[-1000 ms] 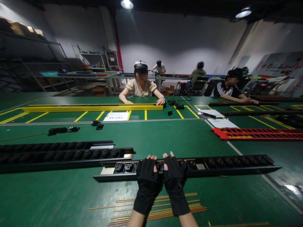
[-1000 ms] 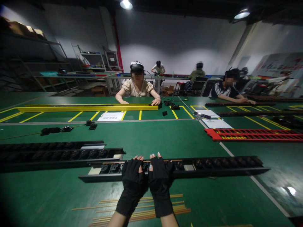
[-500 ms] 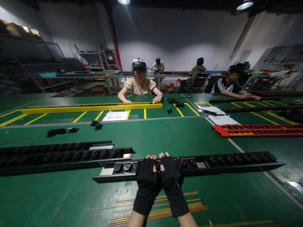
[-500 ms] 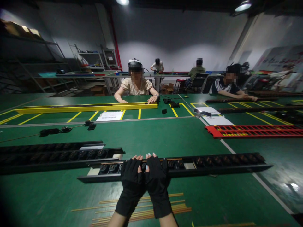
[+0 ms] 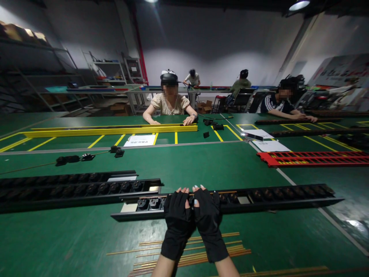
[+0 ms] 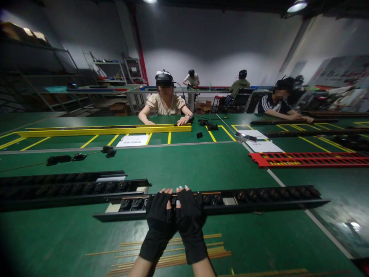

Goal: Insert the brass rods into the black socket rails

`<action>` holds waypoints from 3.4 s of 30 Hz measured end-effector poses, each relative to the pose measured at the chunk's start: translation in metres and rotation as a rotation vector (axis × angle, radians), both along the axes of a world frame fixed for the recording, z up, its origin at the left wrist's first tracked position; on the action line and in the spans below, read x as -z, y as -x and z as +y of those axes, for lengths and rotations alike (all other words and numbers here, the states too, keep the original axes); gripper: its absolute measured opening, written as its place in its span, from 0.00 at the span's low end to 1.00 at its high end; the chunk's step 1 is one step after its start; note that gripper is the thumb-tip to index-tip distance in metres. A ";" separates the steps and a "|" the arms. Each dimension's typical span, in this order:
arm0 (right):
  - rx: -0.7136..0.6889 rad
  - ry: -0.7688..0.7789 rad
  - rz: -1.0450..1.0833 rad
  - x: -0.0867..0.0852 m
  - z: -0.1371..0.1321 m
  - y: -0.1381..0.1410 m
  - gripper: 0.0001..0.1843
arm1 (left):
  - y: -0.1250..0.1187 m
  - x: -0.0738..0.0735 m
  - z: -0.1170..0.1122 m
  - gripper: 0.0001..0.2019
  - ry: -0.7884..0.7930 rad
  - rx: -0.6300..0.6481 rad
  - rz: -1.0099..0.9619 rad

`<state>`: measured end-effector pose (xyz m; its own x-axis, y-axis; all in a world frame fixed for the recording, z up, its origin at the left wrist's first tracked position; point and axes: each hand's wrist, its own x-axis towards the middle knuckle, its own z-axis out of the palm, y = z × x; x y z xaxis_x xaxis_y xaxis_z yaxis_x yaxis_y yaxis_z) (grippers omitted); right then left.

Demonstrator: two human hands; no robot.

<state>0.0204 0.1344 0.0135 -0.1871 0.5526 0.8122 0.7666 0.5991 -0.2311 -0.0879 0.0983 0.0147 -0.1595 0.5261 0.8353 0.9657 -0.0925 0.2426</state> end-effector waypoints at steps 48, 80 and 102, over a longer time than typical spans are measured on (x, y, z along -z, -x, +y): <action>-0.036 0.036 0.062 0.004 0.000 0.001 0.22 | -0.001 -0.006 -0.003 0.17 0.039 0.007 0.019; -0.031 0.017 0.045 0.004 0.002 0.000 0.21 | 0.000 0.000 -0.002 0.18 0.043 0.011 0.006; -0.282 0.529 0.591 -0.012 -0.040 -0.126 0.29 | 0.039 -0.034 -0.073 0.21 0.090 0.171 -0.374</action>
<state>0.1465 0.0945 0.0253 -0.0005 0.8844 0.4667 0.2686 0.4496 -0.8519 -0.1264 0.0257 0.0482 -0.3470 0.6393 0.6862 0.7822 -0.2063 0.5878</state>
